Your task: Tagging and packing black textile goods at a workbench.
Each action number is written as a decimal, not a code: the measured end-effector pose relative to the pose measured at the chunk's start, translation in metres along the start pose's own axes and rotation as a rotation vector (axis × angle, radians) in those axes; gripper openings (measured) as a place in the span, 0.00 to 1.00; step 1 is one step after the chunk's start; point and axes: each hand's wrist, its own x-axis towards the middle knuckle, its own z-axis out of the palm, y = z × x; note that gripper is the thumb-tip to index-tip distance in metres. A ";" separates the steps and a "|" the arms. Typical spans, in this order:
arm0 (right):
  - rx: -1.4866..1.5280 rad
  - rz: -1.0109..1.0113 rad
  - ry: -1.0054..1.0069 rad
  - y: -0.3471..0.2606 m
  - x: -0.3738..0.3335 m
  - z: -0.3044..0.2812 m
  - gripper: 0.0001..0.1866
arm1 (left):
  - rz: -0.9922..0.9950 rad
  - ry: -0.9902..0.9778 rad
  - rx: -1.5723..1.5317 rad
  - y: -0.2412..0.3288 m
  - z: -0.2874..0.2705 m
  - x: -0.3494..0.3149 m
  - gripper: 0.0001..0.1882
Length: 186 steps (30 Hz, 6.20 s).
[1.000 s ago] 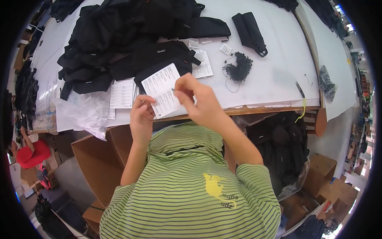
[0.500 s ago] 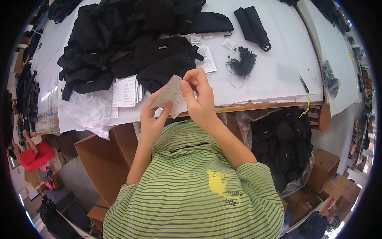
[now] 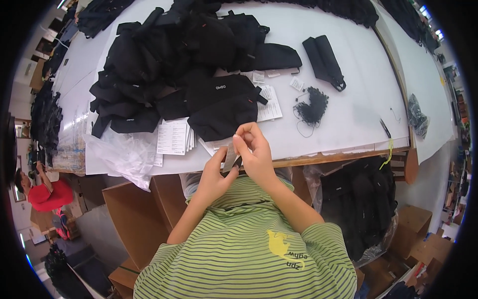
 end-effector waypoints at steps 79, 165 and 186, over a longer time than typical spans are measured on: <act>-0.209 0.114 -0.317 -0.010 -0.002 -0.030 0.10 | -0.044 -0.106 -0.548 -0.006 -0.025 0.019 0.05; 0.208 0.155 -0.171 -0.035 -0.021 -0.004 0.08 | -0.006 0.147 -0.197 0.075 -0.027 -0.023 0.04; -0.254 -0.066 -0.188 -0.038 -0.019 -0.005 0.09 | -0.022 0.050 -0.203 0.057 -0.038 -0.019 0.06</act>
